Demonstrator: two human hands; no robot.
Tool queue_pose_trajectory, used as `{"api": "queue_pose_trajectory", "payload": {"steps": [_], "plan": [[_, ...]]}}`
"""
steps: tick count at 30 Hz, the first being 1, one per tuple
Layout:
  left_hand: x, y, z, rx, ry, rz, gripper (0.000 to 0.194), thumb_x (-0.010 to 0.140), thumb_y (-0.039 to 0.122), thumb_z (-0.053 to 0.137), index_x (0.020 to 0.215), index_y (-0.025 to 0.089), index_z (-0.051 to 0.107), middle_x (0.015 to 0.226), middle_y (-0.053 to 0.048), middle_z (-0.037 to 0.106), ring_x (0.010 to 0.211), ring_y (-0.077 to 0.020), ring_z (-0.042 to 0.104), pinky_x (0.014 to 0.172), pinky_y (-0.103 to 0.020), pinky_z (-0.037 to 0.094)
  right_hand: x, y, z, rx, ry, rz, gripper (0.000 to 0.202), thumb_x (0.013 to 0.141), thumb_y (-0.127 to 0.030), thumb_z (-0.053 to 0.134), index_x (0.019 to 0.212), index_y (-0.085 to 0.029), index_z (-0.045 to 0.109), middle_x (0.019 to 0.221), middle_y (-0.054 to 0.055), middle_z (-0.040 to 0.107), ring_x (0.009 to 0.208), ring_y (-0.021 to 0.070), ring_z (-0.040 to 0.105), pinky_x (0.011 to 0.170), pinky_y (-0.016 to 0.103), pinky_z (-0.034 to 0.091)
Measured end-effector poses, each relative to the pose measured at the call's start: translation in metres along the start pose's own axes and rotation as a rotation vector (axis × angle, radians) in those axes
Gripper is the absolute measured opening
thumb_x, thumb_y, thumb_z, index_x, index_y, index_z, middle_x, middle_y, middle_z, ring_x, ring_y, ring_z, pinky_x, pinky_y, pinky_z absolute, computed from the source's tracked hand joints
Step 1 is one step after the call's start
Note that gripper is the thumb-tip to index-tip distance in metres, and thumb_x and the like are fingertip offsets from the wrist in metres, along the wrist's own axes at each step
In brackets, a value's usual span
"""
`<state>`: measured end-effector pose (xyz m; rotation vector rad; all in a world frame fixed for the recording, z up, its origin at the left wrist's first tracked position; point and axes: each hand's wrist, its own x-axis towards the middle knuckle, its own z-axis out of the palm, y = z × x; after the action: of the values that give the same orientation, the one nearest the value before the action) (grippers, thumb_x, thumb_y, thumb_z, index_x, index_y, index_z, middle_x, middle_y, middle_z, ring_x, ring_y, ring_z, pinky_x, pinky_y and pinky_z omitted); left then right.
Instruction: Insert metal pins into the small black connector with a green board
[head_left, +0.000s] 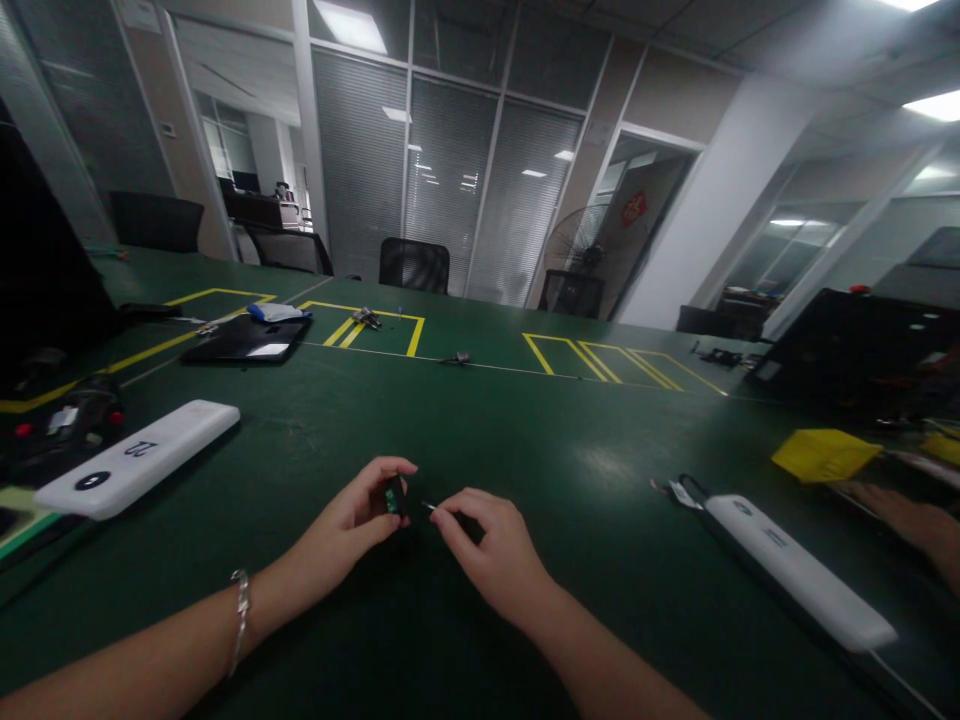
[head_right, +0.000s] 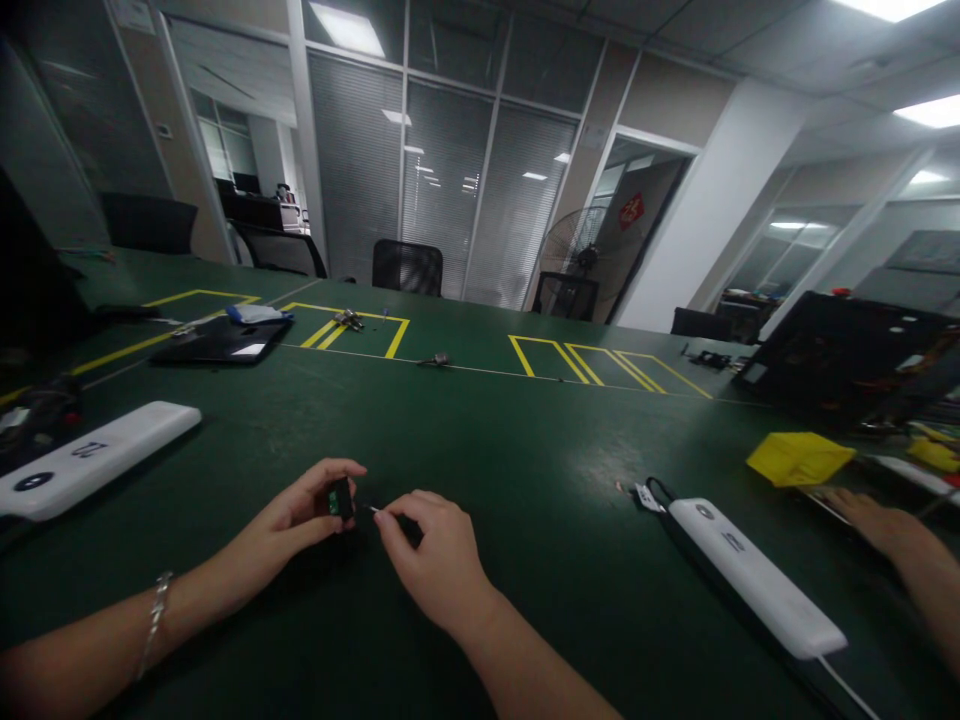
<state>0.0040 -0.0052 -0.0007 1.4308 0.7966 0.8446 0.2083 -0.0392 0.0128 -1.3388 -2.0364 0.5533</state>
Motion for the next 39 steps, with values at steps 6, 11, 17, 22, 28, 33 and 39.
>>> {"api": "queue_pose_trajectory", "payload": {"steps": [6,11,17,22,28,33,39], "plan": [[0.001,-0.001,0.001,0.034,0.023,-0.026,0.039,0.083,0.018,0.055,0.121,0.025,0.048,0.099,-0.001,0.053,0.088,-0.0182,0.055,0.080,-0.033,0.046,-0.001,0.002,0.003,-0.005,0.004,-0.023,0.021,0.094,-0.027,0.053,0.087,-0.020,0.070,0.078,0.001,0.067,0.073,0.0148,0.061,0.067,0.025,0.043],[-0.001,0.001,0.000,0.139,0.035,-0.047,0.040,0.088,0.028,0.054,0.128,0.026,0.048,0.094,-0.001,0.056,0.087,-0.0196,0.055,0.081,-0.035,0.045,-0.002,0.002,0.003,-0.004,0.006,-0.029,0.020,0.094,-0.026,0.052,0.087,-0.020,0.070,0.079,0.001,0.067,0.074,0.0144,0.061,0.068,0.025,0.043],[-0.001,-0.004,0.000,0.077,-0.008,-0.029,0.046,0.093,0.030,0.050,0.138,0.028,0.036,0.105,-0.003,0.059,0.098,-0.0205,0.059,0.091,-0.037,0.044,-0.001,-0.001,0.000,0.004,-0.015,-0.005,0.020,0.095,-0.026,0.052,0.089,-0.020,0.071,0.080,0.001,0.068,0.075,0.0143,0.061,0.068,0.025,0.044],[-0.001,-0.005,0.001,0.085,-0.030,0.000,0.031,0.092,0.027,0.054,0.122,0.023,0.047,0.102,-0.003,0.059,0.096,-0.0204,0.060,0.086,-0.037,0.047,-0.001,0.001,0.001,0.011,-0.007,-0.016,0.020,0.094,-0.027,0.052,0.089,-0.021,0.071,0.081,0.001,0.068,0.075,0.0150,0.062,0.067,0.026,0.044],[-0.001,0.001,0.003,0.154,-0.033,0.025,0.035,0.089,0.025,0.056,0.124,0.025,0.051,0.113,-0.004,0.057,0.104,-0.0216,0.056,0.089,-0.037,0.046,-0.001,0.002,0.001,0.036,-0.020,-0.012,0.019,0.094,-0.027,0.052,0.089,-0.021,0.070,0.083,0.001,0.069,0.077,0.0159,0.062,0.070,0.027,0.045],[-0.003,0.003,0.004,0.191,-0.031,0.014,0.041,0.090,0.024,0.055,0.130,0.027,0.048,0.114,-0.003,0.059,0.104,-0.0210,0.056,0.090,-0.037,0.045,-0.001,0.003,0.002,0.042,-0.014,-0.025,0.018,0.094,-0.026,0.052,0.090,-0.021,0.069,0.083,0.001,0.068,0.077,0.0157,0.062,0.070,0.027,0.045],[-0.005,0.007,0.005,0.290,-0.007,0.067,0.029,0.091,0.025,0.052,0.120,0.024,0.056,0.112,-0.005,0.063,0.104,-0.0216,0.059,0.091,-0.036,0.047,-0.001,0.004,0.003,0.015,0.006,-0.017,0.021,0.094,-0.027,0.051,0.087,-0.021,0.070,0.082,0.002,0.068,0.076,0.0161,0.062,0.070,0.027,0.046]]}}
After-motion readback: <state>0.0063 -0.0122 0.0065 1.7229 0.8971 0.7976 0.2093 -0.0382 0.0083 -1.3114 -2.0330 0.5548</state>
